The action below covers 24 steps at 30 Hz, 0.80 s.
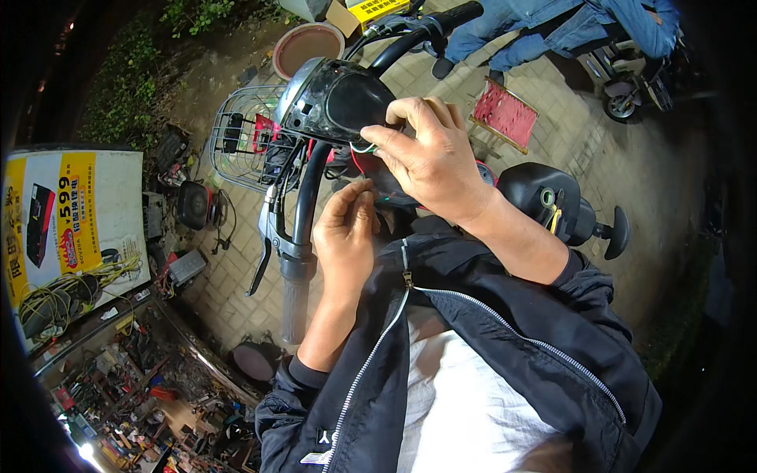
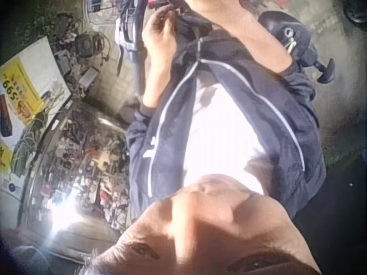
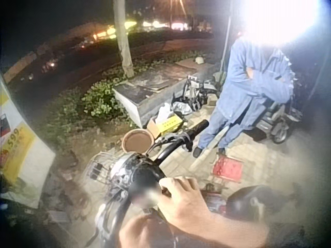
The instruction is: The person retrieves a roll of electrical tape and pliers from a cluttered workbench, then walks to an electric scooter. They use the pliers to strip the insulation from wires at the scooter's handlebar, twist the exposed ends together, and wrap the connection with electrical tape. The scooter's digital display lights up after the connection is made.
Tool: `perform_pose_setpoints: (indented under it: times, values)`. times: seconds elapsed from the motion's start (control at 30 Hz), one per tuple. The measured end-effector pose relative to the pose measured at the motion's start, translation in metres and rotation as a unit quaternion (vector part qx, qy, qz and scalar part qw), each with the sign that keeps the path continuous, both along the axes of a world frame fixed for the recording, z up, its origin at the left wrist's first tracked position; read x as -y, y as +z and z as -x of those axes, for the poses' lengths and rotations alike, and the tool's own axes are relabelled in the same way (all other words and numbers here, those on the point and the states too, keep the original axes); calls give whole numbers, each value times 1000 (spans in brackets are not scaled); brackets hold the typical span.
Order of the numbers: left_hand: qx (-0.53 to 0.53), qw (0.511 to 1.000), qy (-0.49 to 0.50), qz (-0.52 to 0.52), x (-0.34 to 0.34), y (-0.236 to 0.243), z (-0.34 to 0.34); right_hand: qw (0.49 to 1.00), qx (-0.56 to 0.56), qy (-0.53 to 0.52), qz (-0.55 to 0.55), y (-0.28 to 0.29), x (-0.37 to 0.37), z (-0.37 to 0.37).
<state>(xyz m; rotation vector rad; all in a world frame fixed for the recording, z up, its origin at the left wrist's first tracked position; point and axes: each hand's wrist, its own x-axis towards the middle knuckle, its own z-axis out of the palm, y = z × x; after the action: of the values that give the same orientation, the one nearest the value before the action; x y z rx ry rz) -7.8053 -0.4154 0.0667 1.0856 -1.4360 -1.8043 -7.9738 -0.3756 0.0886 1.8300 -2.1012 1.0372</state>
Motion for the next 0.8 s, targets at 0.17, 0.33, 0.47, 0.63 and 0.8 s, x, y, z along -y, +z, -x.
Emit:
perform_pose_setpoints:
  times: [0.17, 0.33, 0.47, 0.63, 0.8]
  values:
    - [-6, 1000, -5, -10, 1, -2, -1, 996, -74, 25, 40, 18, 10, 6]
    - [-44, 998, 6, -33, 1, 0, 2, 996, -39, 70, -48, 21, -6, -15]
    - [-13, 1000, 23, 1, -4, 5, 6, 995, 99, 24, -19, 1, -13, -34]
    - [-42, 998, 56, -9, -9, 9, 10, 956, 293, 12, -23, -14, -19, -39]
    - [-7, 999, 48, 14, -10, 7, 9, 960, 279, 25, -9, -15, -20, -36]
